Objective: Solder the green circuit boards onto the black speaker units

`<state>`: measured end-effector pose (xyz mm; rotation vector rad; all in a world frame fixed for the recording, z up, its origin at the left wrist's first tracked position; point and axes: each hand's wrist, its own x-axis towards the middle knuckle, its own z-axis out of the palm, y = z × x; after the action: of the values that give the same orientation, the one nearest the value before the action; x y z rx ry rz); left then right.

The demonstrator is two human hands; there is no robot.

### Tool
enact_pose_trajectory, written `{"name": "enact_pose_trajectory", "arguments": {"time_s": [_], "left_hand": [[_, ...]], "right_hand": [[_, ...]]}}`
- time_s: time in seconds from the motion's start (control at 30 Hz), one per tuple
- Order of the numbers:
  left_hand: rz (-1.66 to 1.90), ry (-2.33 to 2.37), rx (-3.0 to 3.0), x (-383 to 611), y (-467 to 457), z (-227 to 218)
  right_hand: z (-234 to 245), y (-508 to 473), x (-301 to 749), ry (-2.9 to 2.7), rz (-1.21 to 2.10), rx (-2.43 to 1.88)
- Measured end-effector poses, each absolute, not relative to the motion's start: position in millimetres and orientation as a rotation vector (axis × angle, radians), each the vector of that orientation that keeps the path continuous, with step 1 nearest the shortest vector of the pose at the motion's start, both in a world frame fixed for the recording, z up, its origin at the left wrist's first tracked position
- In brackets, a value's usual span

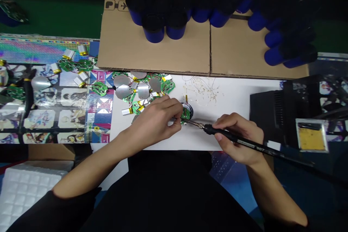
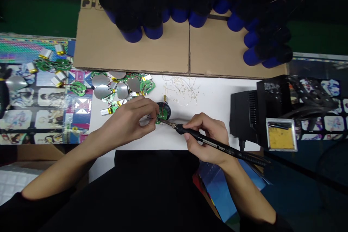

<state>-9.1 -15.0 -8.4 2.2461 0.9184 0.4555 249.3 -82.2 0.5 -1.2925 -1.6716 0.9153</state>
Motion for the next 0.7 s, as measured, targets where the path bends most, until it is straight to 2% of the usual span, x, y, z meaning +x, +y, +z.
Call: {"name": "enact_pose_trajectory", "arguments": {"time_s": [0.17, 0.37, 0.47, 0.57, 0.7], "left_hand": [[0.443, 0.919, 2.249, -9, -14, -8], [0.444, 0.923, 2.248, -9, -14, -7], [0.440, 0.919, 2.255, -9, -14, -6], [0.437, 0.905, 2.262, -9, -13, -6], [0.438, 0.879, 2.284, -10, -11, -5]], "right_hand": [[-3, -90, 257, -1.557, 0.841, -1.231], [-8, -105, 254, -1.283, 0.570, -1.282], [-12, -110, 235, -1.141, 0.632, -1.274], [-22, -116, 214, -1.201, 0.735, -1.268], [-38, -117, 195, -1.544, 0.666, -1.353]]}}
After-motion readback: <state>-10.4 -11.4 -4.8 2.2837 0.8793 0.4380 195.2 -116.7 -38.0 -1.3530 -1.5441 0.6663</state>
